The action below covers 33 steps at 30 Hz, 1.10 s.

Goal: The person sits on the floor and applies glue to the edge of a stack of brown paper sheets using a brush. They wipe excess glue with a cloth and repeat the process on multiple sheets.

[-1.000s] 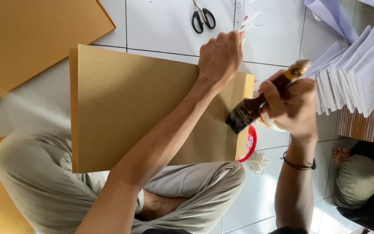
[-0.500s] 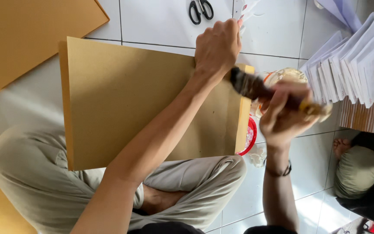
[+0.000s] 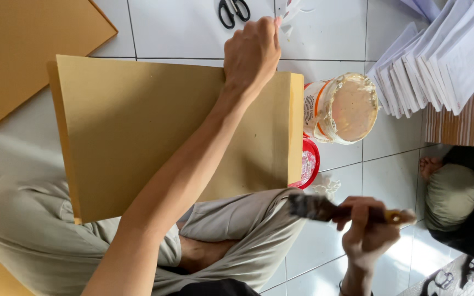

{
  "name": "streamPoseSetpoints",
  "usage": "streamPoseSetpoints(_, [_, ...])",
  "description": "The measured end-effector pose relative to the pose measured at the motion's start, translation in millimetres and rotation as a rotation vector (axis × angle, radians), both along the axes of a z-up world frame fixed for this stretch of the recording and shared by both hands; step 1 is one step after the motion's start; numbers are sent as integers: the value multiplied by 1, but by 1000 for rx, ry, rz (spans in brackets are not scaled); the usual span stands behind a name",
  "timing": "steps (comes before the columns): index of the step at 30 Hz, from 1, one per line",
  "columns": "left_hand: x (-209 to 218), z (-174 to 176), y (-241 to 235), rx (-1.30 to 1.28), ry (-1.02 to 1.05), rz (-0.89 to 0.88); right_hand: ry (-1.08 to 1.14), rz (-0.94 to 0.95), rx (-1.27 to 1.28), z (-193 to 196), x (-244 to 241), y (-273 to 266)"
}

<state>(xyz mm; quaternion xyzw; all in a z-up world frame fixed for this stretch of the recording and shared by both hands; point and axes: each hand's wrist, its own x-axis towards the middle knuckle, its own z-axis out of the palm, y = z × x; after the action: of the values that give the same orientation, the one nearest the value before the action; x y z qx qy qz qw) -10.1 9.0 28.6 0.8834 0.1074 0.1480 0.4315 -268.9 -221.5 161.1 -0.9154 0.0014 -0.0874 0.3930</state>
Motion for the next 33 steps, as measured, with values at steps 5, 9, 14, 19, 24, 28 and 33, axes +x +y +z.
streamPoseSetpoints(5, [-9,20,12,-17,-18,-90,-85,-453,-21,-92,40,-84])
streamPoseSetpoints(9, [-9,31,18,-11,151,-116,-45,-420,-347,-175,42,-140])
streamPoseSetpoints(14, [-14,44,22,15,198,-106,-143,-287,-465,-226,61,-127])
streamPoseSetpoints(19, [-22,56,25,37,174,-118,-130,-385,-345,-237,83,-109])
streamPoseSetpoints(24, [-30,65,26,-1,105,-108,-100,-378,-40,-176,67,-74])
streamPoseSetpoints(28, [-32,58,23,-6,-13,-52,-114,-302,389,-91,36,-20])
streamPoseSetpoints(33, [-28,30,26,135,-388,-127,-26,-84,312,-78,43,16])
